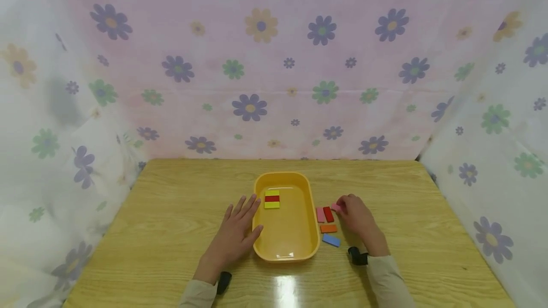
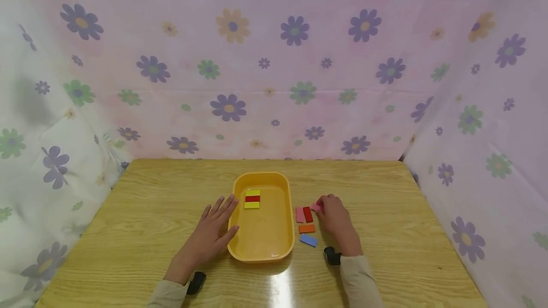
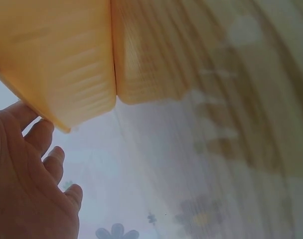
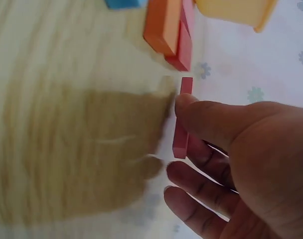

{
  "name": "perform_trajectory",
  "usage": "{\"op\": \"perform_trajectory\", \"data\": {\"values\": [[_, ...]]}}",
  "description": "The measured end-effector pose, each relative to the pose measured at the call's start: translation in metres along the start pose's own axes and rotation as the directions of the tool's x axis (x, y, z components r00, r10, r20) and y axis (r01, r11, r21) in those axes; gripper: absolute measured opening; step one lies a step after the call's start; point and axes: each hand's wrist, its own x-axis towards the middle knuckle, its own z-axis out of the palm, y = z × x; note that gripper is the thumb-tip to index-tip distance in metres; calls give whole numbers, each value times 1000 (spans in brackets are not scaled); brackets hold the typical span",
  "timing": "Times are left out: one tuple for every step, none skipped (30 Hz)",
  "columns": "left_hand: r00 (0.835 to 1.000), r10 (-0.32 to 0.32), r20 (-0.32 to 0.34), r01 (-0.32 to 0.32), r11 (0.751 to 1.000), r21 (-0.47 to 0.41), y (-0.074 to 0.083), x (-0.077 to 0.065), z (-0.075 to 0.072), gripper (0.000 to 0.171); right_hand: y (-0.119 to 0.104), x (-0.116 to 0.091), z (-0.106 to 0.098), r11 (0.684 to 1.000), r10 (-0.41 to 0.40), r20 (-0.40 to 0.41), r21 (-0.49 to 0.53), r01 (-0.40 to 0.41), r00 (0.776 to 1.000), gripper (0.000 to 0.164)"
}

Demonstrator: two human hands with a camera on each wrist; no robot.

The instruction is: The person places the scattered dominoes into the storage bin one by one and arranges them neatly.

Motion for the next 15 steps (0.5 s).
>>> {"op": "perform_trajectory", "data": {"values": [[1000,1,3,-1,1000,1,0,0,0,66,1,-2,-2,1000,-9,2,1,9,1000,19],[1000,2,6,-2,1000,2,1,0,0,66,1,-3,-4,1000,-17,4,4,17,1000,19],[1000,3,8,-3,1000,6,1,0,0,66,1,-5,-5,1000,-23,5,10,23,1000,19],[1000,1,12,-1,1000,7,1,-1,-1,66,1,-6,-7,999,-31,6,17,31,1000,19],[1000,0,14,0,1000,13,1,-1,-1,66,1,-7,-9,999,-41,8,24,40,999,19],[1000,0,14,-1,1000,21,2,-1,-2,66,0,-9,-10,998,-46,10,33,45,999,19],[1000,0,14,0,1000,27,2,0,-2,66,-1,-10,-12,998,-47,15,37,47,999,18],[1000,0,12,0,1000,29,2,0,-3,66,-2,-11,-13,998,-43,16,43,42,999,18],[1000,-2,12,2,999,33,2,0,-4,66,-3,-13,-14,998,-34,17,45,33,999,19],[1000,-5,14,4,999,32,3,0,-4,66,-5,-14,-15,999,-20,16,47,20,1000,19],[1000,-5,15,4,999,34,3,0,-4,66,-6,-16,-16,999,-5,13,50,4,1000,18],[1000,-4,16,3,999,36,3,0,-4,66,-8,-17,-16,998,14,7,57,-14,1000,18],[1000,-5,18,5,999,36,3,0,-5,65,-9,-19,-16,997,32,1,66,-32,1000,17],[1000,-6,20,5,999,38,3,0,-5,65,-11,-21,-16,995,50,-9,83,-50,999,16],[1000,-5,22,4,999,41,4,0,-4,65,-12,-22,-15,993,65,-16,102,-63,998,15]]}}
